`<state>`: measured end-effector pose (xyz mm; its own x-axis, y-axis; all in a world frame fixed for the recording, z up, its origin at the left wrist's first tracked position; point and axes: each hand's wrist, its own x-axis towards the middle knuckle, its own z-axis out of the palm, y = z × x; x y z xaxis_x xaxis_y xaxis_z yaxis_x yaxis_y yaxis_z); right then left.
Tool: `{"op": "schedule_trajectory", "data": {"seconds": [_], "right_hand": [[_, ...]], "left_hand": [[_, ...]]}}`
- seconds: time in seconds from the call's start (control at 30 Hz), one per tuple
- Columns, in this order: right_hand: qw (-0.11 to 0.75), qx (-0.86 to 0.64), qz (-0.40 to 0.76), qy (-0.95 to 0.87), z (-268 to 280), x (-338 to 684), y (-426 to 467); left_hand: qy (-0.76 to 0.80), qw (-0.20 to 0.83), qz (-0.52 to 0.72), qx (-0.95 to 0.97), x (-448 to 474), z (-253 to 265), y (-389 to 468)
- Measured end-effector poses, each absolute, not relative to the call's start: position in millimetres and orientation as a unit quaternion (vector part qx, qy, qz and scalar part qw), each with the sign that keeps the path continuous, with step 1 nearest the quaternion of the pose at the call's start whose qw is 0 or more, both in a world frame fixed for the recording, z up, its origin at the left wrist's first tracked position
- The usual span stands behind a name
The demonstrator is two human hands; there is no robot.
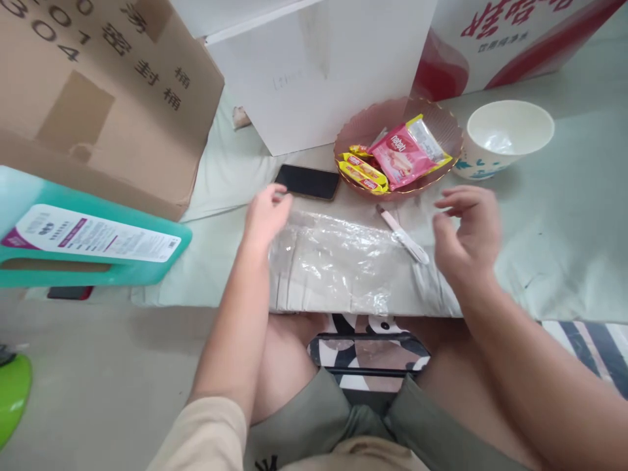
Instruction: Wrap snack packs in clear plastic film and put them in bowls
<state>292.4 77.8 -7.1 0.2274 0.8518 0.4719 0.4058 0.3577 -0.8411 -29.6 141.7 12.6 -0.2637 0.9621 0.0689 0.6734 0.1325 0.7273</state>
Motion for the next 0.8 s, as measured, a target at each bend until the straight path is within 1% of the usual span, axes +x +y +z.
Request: {"op": "schedule_trajectory", "data": {"seconds": [0.07,0.13,0.23,0.3,0.37,0.43,0.7,0.8], "right_hand": [[0.498,-0.449,0.164,-0.723,-6,280,70],[0.379,-0.383,0.187,-0.821,-7,267,62],[0.197,-0.367,0.218,-0.882,-13,251,54],[0.134,-0.372,0.217,-0.892,-18,246,52],[0.112,-0.374,0.219,-0.894,-20,244,52],[0.106,-0.378,0.221,-0.893,-20,245,53],[0.109,-0.378,0.232,-0.89,-17,246,55],[0.112,-0.382,0.231,-0.888,-18,244,54]], "left_hand": [[0.667,0.178,0.295,0.661,-17,18,172],[0.602,0.177,0.207,0.751,-11,20,204],[0.544,0.199,0.049,0.813,-15,17,242],[0.526,0.204,-0.008,0.826,-22,14,256],[0.523,0.204,-0.025,0.827,-28,11,262],[0.531,0.205,-0.011,0.822,-31,9,262],[0.538,0.2,0.053,0.817,-26,6,260],[0.558,0.201,0.036,0.804,-22,7,260]]}}
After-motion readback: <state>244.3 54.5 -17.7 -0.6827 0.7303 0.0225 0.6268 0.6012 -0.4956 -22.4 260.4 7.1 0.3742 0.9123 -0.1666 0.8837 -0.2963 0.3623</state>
